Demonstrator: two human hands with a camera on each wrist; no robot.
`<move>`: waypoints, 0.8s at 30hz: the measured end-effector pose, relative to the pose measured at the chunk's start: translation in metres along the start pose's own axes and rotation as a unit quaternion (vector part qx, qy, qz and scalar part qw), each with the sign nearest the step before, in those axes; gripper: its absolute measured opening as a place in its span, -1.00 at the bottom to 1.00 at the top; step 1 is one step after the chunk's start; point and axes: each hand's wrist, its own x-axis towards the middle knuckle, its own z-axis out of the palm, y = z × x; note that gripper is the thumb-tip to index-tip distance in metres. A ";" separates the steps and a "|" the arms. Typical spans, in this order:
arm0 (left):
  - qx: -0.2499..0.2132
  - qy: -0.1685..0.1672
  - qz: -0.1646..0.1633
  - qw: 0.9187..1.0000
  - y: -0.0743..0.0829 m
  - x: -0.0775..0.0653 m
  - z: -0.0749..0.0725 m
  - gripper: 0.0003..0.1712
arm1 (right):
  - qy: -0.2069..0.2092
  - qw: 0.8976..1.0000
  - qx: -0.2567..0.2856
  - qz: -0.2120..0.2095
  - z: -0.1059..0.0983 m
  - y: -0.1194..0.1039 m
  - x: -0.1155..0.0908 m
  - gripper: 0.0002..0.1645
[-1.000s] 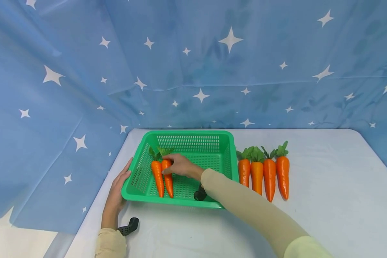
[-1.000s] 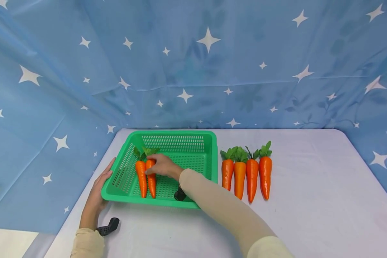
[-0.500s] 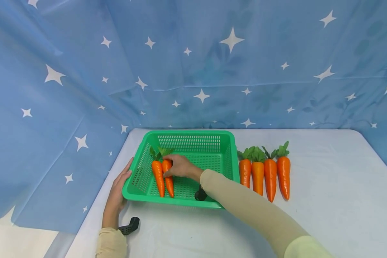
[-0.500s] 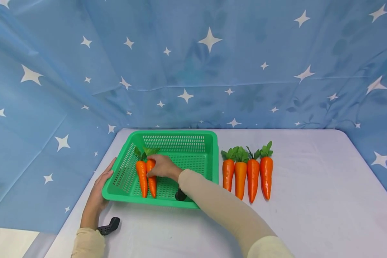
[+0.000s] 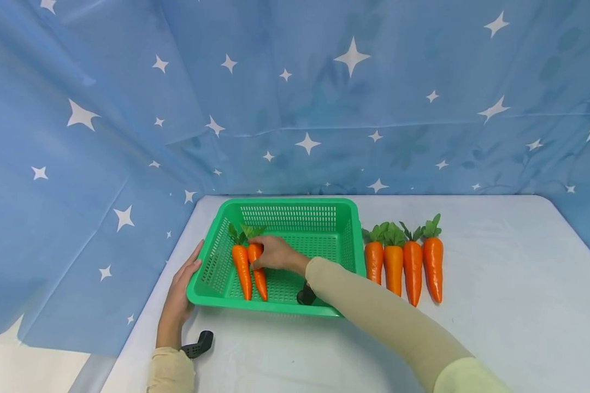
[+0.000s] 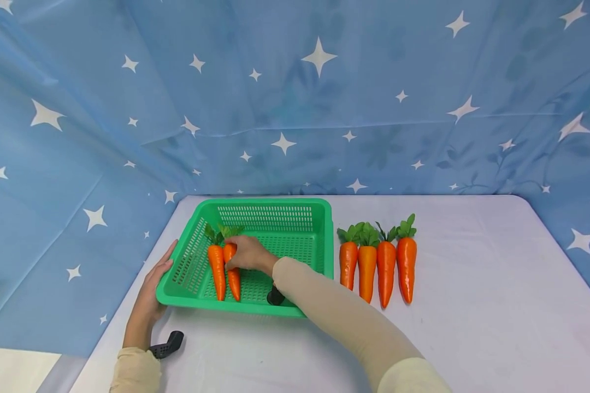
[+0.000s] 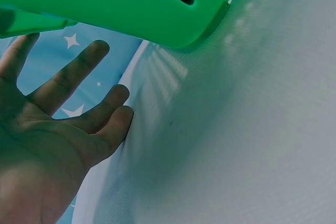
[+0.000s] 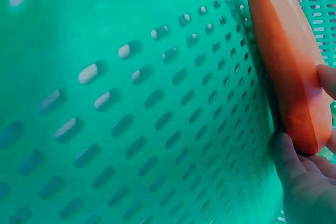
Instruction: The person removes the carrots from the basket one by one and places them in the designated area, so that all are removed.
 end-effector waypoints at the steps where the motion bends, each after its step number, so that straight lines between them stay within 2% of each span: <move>1: 0.000 -0.001 0.002 1.000 0.000 0.000 0.000 -0.33 | 0.001 1.000 -0.001 0.001 0.000 0.000 0.000 -0.12; 17: 0.000 -0.006 0.005 1.000 -0.002 0.001 0.000 -0.33 | 0.004 1.000 -0.007 0.006 -0.003 -0.002 -0.001 -0.11; 24: -0.001 -0.007 0.007 1.000 -0.001 0.000 0.000 -0.32 | 0.002 1.000 0.009 0.009 -0.004 -0.003 -0.001 -0.11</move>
